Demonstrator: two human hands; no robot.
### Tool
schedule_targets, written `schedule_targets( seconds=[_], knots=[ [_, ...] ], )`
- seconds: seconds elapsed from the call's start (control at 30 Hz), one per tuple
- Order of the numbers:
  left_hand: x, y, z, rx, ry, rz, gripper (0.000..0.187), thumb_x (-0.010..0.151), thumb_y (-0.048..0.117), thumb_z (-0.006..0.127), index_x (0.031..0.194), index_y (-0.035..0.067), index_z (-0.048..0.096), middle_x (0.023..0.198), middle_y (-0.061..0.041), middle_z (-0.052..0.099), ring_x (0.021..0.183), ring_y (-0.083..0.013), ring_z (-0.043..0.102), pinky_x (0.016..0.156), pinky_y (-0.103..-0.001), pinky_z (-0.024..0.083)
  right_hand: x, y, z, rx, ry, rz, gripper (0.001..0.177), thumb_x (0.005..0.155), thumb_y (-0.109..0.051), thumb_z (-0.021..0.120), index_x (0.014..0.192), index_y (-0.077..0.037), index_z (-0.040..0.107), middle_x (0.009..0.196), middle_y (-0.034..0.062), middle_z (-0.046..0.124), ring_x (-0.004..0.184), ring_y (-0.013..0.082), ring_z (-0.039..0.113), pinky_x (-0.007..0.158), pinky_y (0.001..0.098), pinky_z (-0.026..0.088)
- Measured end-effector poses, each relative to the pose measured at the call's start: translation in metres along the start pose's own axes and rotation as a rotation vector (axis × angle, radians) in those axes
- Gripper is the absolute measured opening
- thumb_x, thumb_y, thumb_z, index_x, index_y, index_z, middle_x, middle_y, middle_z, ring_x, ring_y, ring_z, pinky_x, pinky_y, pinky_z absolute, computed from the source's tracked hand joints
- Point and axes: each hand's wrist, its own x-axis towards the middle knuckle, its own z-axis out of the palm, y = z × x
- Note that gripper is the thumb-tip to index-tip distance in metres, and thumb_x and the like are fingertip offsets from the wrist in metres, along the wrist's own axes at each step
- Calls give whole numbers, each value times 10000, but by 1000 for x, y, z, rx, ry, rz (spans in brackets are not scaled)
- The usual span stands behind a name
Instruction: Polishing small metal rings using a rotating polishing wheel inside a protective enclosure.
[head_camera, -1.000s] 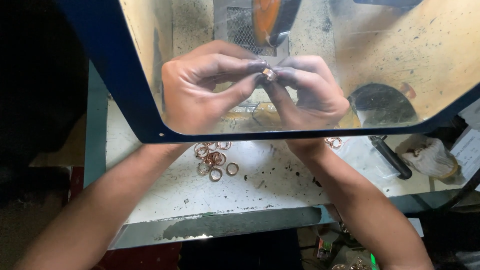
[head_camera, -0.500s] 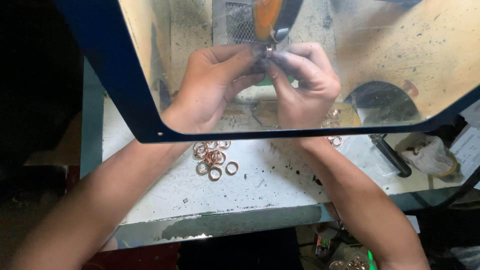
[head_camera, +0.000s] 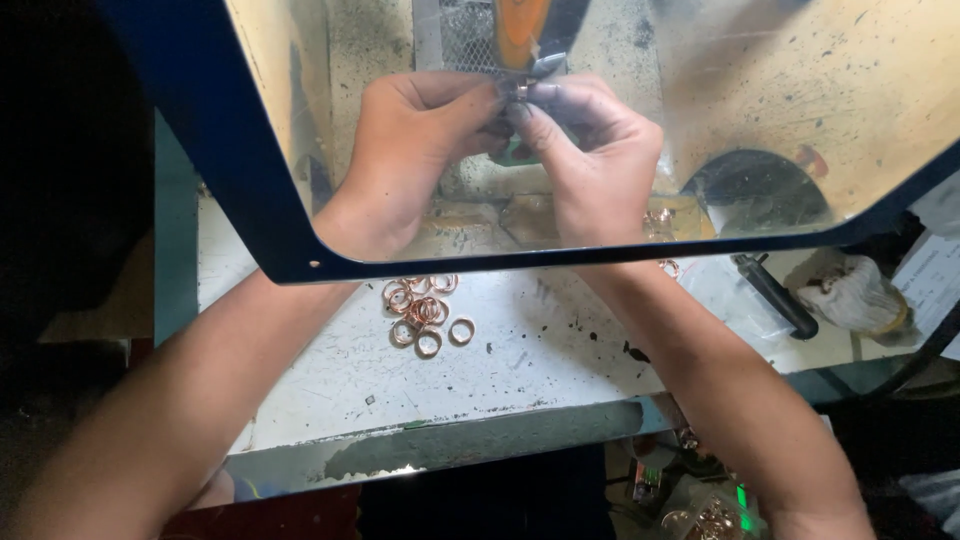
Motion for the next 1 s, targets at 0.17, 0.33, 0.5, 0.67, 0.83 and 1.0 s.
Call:
schedule_targets(
  seconds=[0.17, 0.33, 0.5, 0.67, 0.83, 1.0],
  knots=[
    [-4, 5, 7, 69, 29, 18, 302, 802, 264, 799, 941, -4, 799, 835, -127, 801, 718, -194, 772, 703, -296, 702, 2, -21, 1, 2, 4, 256, 222, 897, -195, 806, 1011, -17, 739, 867, 43, 718, 670, 132, 647, 634, 260, 601],
    [-5, 6, 7, 67, 11, 28, 262, 818, 257, 794, 895, 7, 799, 803, -99, 784, 698, -169, 743, 678, -278, 673, 1, -14, 3, 147, 73, 346, 312, 821, -234, 846, 1007, -2, 749, 876, 87, 737, 655, 164, 651, 622, 281, 617],
    [-5, 5, 5, 65, 51, 30, 195, 839, 184, 772, 873, -7, 798, 770, -103, 775, 685, -177, 745, 658, -296, 691, -2, 2, 6, 361, 143, 360, 262, 803, -163, 880, 980, -16, 753, 913, 109, 753, 623, 194, 620, 578, 300, 577],
    [-6, 3, 5, -53, -14, 18, 192, 856, 159, 778, 831, -31, 776, 722, -99, 727, 627, -207, 689, 625, -300, 635, -4, 2, 1, 310, 92, 362, 326, 820, -66, 853, 1092, 29, 700, 1007, 157, 748, 704, 230, 688, 653, 315, 638],
    [-7, 4, 8, -46, 0, -7, 232, 829, 214, 786, 888, -10, 787, 770, -110, 759, 690, -205, 717, 693, -314, 671, -3, 2, 1, 245, 94, 299, 244, 852, -95, 847, 1046, -7, 730, 990, 99, 747, 778, 188, 702, 665, 295, 641],
    [-4, -3, 5, -106, -5, -56, 329, 763, 257, 832, 942, -16, 789, 836, -107, 768, 779, -231, 749, 755, -338, 679, -2, 2, 1, 220, 123, 353, 332, 816, -190, 861, 1054, -1, 727, 936, 107, 746, 726, 178, 678, 631, 296, 618]
  ],
)
